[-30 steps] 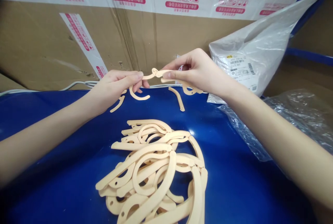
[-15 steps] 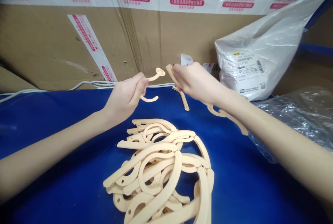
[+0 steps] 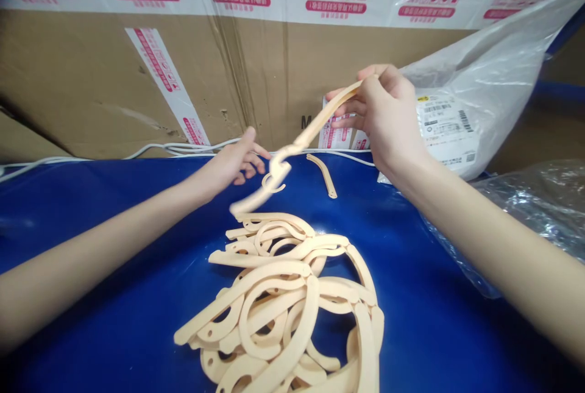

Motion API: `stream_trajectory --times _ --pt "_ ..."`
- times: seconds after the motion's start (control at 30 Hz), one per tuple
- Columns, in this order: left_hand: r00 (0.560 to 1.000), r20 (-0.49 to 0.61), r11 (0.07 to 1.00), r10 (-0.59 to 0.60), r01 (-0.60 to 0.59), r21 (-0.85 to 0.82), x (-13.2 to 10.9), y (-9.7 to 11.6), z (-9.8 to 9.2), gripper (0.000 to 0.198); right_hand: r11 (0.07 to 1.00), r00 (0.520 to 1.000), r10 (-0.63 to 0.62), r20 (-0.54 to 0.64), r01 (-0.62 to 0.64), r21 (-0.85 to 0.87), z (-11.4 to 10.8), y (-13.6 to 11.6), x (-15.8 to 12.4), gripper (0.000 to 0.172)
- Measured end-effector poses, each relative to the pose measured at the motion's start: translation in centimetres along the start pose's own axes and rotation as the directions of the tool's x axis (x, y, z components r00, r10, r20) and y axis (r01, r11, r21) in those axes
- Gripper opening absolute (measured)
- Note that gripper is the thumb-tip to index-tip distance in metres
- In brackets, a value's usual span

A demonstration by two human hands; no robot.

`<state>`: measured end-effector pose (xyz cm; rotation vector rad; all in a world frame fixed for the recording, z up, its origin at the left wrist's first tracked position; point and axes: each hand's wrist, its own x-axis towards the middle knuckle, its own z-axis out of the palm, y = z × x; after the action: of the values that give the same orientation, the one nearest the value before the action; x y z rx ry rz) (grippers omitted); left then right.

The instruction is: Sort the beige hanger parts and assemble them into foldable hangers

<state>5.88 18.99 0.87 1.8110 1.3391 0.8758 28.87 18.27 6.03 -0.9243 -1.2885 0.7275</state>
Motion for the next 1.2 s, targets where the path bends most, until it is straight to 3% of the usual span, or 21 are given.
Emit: stream_trajectory --times 0.07,0.13,0.17,0.23,0.3,0.37,0.43,0.5,0.57,0.63,0.7,0.77,0.83,0.9,0.97,1.0,1.07,1.13,1.2 --pt "0.977 0.206 0.956 -0.055 0.111 -0.272 0.2 1.0 -0.5 0.065 0.999 0.998 -0.024 -0.053 0.025 0.022 -0.1 0.4 0.1 0.019" --pt "0.932 0.36 0.816 -0.044 0.241 -0.526 0.0 1.8 -1.1 0.057 0.996 0.995 -0.086 -0.053 0.085 -0.012 -0.2 0.9 0.1 0.023" --pt "0.923 0.383 0.751 -0.034 0.276 -0.6 -0.1 2.2 -1.3 0.048 0.99 0.991 -0.13 -0.032 0.129 -0.053 -0.2 1.1 0.1 0.026" --pt "0.936 0.351 0.706 -0.029 0.267 -0.656 -0.6 2.8 -1.5 0.028 0.941 0.967 -0.249 0.061 0.257 -0.219 -0.2 1.3 -0.2 0.029" --pt "0.959 0.282 0.73 -0.041 0.221 -0.646 -1.1 3.2 -1.4 0.018 0.756 0.908 -0.356 0.222 0.419 -0.503 0.0 1.2 -1.0 0.021" --pt "0.977 0.208 0.788 -0.053 0.169 -0.592 -1.7 3.5 -0.9 0.019 0.4 0.833 -0.363 0.417 0.543 -0.738 0.4 1.0 -2.1 0.005" --pt "0.981 0.185 0.846 -0.058 0.147 -0.513 -2.2 3.9 -0.3 0.022 0.079 0.776 -0.287 0.562 0.604 -0.793 1.1 0.7 -3.3 0.019" --pt "0.975 0.208 0.878 -0.074 0.163 -0.45 -2.7 4.3 0.4 0.024 -0.083 0.738 -0.194 0.646 0.644 -0.761 1.7 0.6 -4.3 0.03" --pt "0.969 0.229 0.89 -0.093 0.184 -0.416 -3.1 4.6 1.0 0.024 -0.133 0.731 -0.101 0.675 0.663 -0.737 2.2 0.5 -4.8 0.028" --pt "0.973 0.215 0.908 -0.088 0.167 -0.383 -3.4 4.6 1.5 0.025 -0.111 0.753 -0.029 0.658 0.652 -0.75 2.5 0.4 -5.1 0.022" --pt "0.99 0.138 0.948 -0.007 0.05 -0.314 -3.5 4.2 1.9 0.028 0.023 0.774 0.011 0.633 0.632 -0.774 2.6 0.3 -5.0 0.019" --pt "0.989 0.04 0.979 0.144 -0.136 -0.154 -3.6 3.8 2.0 0.03 0.3 0.789 0.054 0.612 0.572 -0.763 2.5 0.3 -4.6 0.02" --pt "0.958 -0.045 0.956 0.283 -0.278 0.091 -3.6 3.5 1.6 0.025 0.615 0.81 0.156 0.565 0.368 -0.698 2.1 0.6 -3.9 0.025" --pt "0.944 -0.106 0.922 0.312 -0.274 0.274 -3.3 3.4 0.6 0.02 0.771 0.839 0.261 0.476 0.115 -0.626 1.5 1.1 -2.9 0.025" --pt "0.97 -0.135 0.95 0.2 -0.159 0.267 -2.6 3.2 -1.1 0.026 0.784 0.885 0.258 0.386 0.042 -0.619 0.7 1.8 -1.7 0.025" --pt "0.993 -0.107 0.979 0.056 -0.034 0.2 -2.2 2.9 -2.2 0.029 0.772 0.908 0.23 0.35 0.049 -0.634 0.2 2.2 -1.1 0.026" --pt "0.995 -0.059 0.983 -0.082 0.091 0.162 -1.3 1.9 -4.2 0.025 0.714 0.947 0.128 0.294 0.117 -0.69 -0.6 2.9 -0.1 0.029" --pt "0.986 -0.017 0.975 -0.165 0.165 0.145 -0.5 0.5 -5.9 0.019 0.639 0.961 0.018 0.275 0.201 -0.742 -1.4 3.2 0.6 0.024" --pt "0.973 0.016 0.962 -0.229 0.224 0.154 -0.1 -1.1 -6.8 0.017 0.552 0.94 -0.046 0.338 0.306 -0.775 -2.1 3.1 1.1 0.015"
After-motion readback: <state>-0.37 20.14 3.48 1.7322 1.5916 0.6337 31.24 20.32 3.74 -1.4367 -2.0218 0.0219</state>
